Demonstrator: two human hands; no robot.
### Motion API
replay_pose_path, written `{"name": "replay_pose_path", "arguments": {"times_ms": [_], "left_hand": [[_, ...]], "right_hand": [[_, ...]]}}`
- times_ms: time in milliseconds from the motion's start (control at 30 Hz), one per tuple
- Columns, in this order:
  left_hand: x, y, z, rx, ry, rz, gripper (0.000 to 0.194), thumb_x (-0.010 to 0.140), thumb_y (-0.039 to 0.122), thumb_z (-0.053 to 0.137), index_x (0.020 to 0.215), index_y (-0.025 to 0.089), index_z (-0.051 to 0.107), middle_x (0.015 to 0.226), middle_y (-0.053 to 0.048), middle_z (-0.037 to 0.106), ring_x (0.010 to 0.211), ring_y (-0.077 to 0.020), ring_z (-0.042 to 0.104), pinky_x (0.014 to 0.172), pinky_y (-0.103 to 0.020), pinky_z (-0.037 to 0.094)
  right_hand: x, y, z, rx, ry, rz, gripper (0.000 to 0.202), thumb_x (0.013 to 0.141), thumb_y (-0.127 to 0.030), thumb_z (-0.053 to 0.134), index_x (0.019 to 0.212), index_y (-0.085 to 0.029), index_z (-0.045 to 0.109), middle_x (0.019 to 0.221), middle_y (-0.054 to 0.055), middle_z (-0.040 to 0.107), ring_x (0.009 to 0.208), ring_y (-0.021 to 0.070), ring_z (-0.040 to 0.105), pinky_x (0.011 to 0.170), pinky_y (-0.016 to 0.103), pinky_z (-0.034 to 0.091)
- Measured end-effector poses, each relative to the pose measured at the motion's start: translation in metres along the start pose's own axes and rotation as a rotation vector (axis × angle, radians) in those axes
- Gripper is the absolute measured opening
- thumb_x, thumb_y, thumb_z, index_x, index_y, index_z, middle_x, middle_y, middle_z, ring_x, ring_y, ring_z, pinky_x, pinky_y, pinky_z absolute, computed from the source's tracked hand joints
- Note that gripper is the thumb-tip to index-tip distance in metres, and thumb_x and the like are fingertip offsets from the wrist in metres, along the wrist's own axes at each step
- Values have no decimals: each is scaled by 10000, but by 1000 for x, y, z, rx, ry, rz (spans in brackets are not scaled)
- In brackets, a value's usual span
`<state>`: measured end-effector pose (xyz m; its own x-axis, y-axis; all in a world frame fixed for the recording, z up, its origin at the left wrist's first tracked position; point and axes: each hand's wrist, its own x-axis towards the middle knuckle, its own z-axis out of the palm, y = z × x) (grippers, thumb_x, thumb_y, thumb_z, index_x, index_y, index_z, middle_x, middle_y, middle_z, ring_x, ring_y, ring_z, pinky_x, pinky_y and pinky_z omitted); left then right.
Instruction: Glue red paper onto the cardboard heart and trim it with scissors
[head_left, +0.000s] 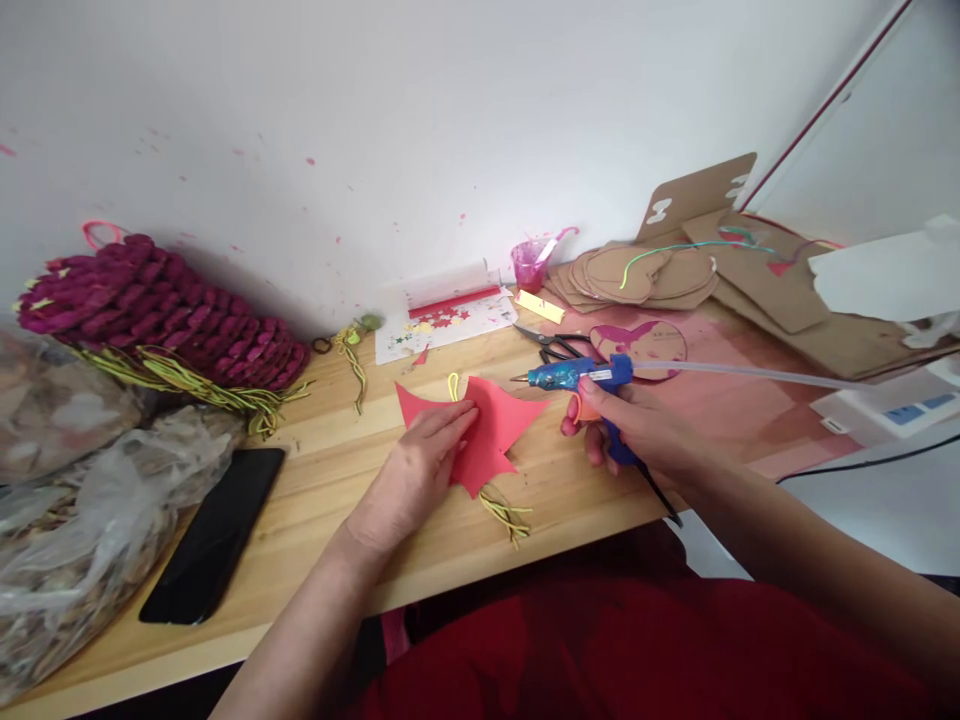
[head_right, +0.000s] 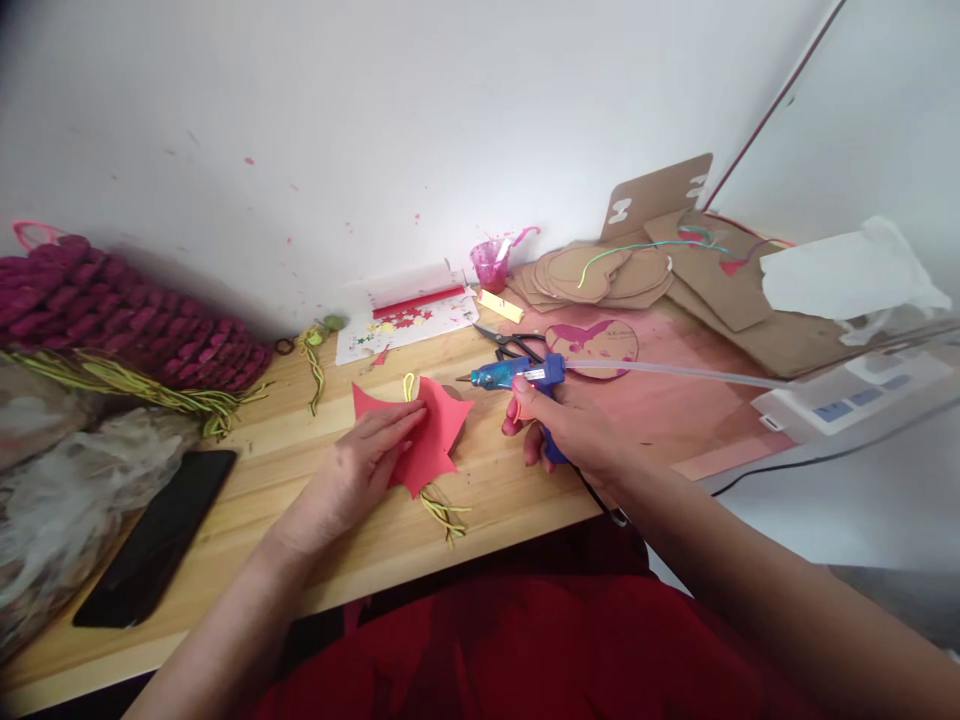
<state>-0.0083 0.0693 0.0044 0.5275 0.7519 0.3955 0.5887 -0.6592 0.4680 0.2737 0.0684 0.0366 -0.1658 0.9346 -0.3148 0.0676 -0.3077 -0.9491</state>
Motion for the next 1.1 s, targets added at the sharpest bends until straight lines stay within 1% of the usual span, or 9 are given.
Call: {"name": "replay_pose_path", "arguments": {"times_ms": [133, 300, 500, 600, 733, 800, 900, 1000, 1100], "left_hand": [[0, 2, 10, 189, -48, 12, 529, 928, 14, 445, 1435, 148, 511, 1447, -140, 565, 1248, -267, 521, 1031, -505, 537], [3, 14, 9, 332, -151, -34, 590, 867, -51, 443, 1439, 84, 501, 1470, -176, 536, 1235, -308, 508, 1011, -507, 547], [2, 15, 12, 346, -141, -40, 654, 842, -70, 418, 1473, 99, 457, 1506, -188, 494, 1248, -320, 492, 996, -517, 543], [5, 19, 13, 355, -141, -57, 684, 822, -76, 418, 1478, 113, 451, 1516, -184, 482, 1234, -317, 492, 997, -518, 536], [11, 20, 6, 329, -198, -83, 649, 829, -65, 425, 1443, 130, 504, 1480, -166, 526, 1198, -303, 512, 1003, -499, 529], [11, 15, 3, 275, -198, -74, 658, 837, -56, 437, 1454, 161, 499, 1488, -142, 525, 1193, -290, 515, 1020, -498, 516], [8, 2, 3, 179, -152, -41, 671, 868, -45, 424, 1495, 192, 446, 1500, -118, 517, 1191, -260, 509, 1042, -495, 498], [6, -4, 7, 192, -149, -30, 656, 878, -47, 413, 1499, 162, 437, 1512, -133, 502, 1177, -258, 495, 1045, -493, 488], [7, 0, 9, 254, -169, -30, 627, 873, -38, 426, 1472, 139, 479, 1494, -149, 518, 1160, -286, 489, 1017, -513, 499]], "right_hand": [[-1, 1, 5, 228, -15, -54, 436, 860, -635, 611, 828, -201, 599, 835, 54, 691, 449, 94, 545, 333, 210, 337], [-5, -5, 7, 387, -63, -145, 445, 844, -649, 613, 829, -205, 581, 842, 53, 698, 479, 100, 561, 352, 207, 347], [-8, -3, 17, 387, -162, -78, 428, 882, -641, 566, 839, -216, 587, 801, 50, 686, 581, 150, 637, 463, 249, 454], [-4, 3, 19, 389, -139, -84, 428, 884, -640, 559, 821, -217, 581, 791, 47, 685, 587, 149, 633, 479, 257, 454], [0, 9, 18, 353, -88, -77, 439, 887, -662, 510, 839, -228, 556, 771, 44, 677, 632, 173, 651, 496, 273, 448], [1, 10, 17, 362, -82, -77, 436, 882, -661, 515, 851, -227, 548, 766, 37, 674, 626, 169, 647, 496, 270, 442], [1, 10, 18, 410, -109, -75, 438, 845, -654, 584, 847, -219, 532, 769, 28, 674, 592, 147, 627, 493, 255, 438], [1, 9, 20, 418, -108, -79, 447, 810, -649, 629, 867, -221, 512, 764, 24, 672, 586, 147, 623, 496, 254, 441], [0, 9, 20, 397, -79, -79, 425, 836, -643, 590, 871, -227, 509, 779, 29, 674, 590, 152, 611, 506, 265, 442]]}}
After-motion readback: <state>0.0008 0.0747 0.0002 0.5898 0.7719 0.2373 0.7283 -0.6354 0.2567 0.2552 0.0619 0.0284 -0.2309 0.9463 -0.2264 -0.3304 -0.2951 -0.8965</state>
